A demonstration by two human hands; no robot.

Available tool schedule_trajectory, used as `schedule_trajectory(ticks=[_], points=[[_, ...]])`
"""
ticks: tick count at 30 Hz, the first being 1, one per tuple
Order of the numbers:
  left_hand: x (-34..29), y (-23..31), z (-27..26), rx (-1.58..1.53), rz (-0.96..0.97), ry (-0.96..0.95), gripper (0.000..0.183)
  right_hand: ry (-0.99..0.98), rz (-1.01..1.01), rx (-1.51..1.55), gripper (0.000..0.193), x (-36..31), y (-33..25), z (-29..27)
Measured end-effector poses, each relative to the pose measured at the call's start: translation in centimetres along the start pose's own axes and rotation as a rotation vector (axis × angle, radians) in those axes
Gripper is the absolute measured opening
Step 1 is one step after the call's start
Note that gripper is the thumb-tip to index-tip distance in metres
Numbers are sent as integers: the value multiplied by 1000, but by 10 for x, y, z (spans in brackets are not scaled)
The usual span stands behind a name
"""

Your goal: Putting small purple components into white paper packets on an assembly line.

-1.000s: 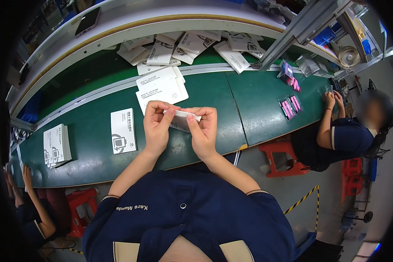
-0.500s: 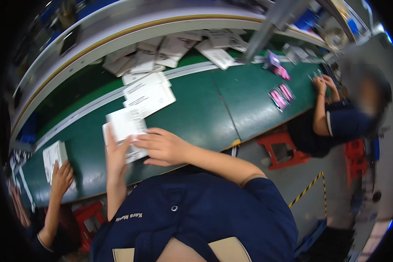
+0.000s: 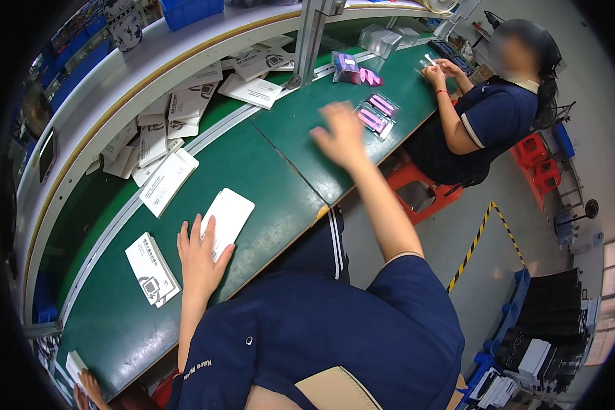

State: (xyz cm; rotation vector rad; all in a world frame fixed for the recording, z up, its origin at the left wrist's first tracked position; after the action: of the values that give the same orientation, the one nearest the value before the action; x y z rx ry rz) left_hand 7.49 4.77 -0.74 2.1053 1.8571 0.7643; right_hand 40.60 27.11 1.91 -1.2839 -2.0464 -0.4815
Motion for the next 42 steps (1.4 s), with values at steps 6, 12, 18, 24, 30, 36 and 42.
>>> schedule_trajectory(ticks=[6, 12, 18, 24, 30, 36, 42], points=[[8, 14, 5, 36, 39, -58, 65, -570, 186, -362, 76, -40, 118, 13], [10, 19, 2, 23, 58, 29, 76, -590, 158, -219, 69, -53, 42, 5], [24, 17, 2, -183, 72, -22, 75, -508, 44, 42, 51, -58, -58, -13], [21, 9, -6, -155, 67, -84, 82, -445, -100, 404, 48, -73, -132, -24], [25, 5, -11, -169, 22, -140, 78, -659, -396, 652, 60, -73, -162, -25], [23, 19, -1, -252, 237, -68, 78, -656, -150, 1029, 76, -70, -206, -19], [26, 10, -20, -556, 35, 311, 97, -424, 504, 1901, 46, -28, -207, -37]])
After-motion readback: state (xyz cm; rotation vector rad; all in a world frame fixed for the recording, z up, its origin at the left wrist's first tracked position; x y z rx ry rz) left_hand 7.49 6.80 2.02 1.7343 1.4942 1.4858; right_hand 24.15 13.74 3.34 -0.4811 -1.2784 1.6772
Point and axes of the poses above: each hand's wrist, its own x-axis towards the middle knuckle, its own z-axis out of the palm, y = z × x, the point moved 5 cm from there along x, towards the middle knuckle, and after that the axes turned 9 degrees about -x, right-handed, at the moved point
